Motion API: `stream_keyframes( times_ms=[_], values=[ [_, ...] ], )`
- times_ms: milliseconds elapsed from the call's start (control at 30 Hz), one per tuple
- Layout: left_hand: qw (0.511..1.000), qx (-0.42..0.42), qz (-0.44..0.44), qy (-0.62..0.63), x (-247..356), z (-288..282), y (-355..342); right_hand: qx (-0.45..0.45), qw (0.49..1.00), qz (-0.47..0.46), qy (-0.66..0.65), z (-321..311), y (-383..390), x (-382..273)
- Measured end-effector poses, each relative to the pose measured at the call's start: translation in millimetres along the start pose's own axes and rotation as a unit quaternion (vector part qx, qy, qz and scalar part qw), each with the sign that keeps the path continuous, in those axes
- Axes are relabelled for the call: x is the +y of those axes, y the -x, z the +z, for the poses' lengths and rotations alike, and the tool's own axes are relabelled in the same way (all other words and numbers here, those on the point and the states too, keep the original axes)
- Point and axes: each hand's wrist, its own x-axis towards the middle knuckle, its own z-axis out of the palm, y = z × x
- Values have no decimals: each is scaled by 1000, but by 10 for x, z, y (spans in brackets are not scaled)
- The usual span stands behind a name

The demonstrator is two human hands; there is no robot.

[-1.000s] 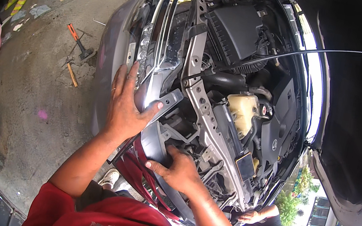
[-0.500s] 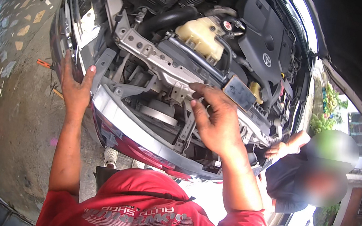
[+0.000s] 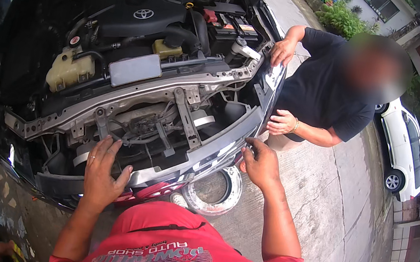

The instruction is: The person aligns a car bumper cover onto the front of a vehicle, presses it into place, and fastens clips and bolts along the radiator support using a wrench.

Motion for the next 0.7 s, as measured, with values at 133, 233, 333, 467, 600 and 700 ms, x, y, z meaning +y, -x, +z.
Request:
stream_keyframes(
  times_ms=[133, 233, 333, 467, 600, 700],
  values=[
    [989, -132, 71, -11, 474, 485, -373, 20, 1000, 6, -3, -57, 60, 525],
    [974, -196, 93, -71, 624, 825, -395, 30, 999, -9, -21, -26, 16, 879],
    [966, -234, 30, -104, 708, 989, -395, -13, 1000, 6, -18, 62, 0, 1083],
    [967, -237, -2, -97, 680, 1020, -356, -56, 997, 30, -46, 221, 3, 1279],
    [976, -176, 20, -124, 680, 891, -226, -104, 992, 18, -75, 189, -87, 1192],
    [993, -12, -40, -114, 599, 436, 0, -140, 983, -21, -118, 179, -130, 1278]
  ],
)
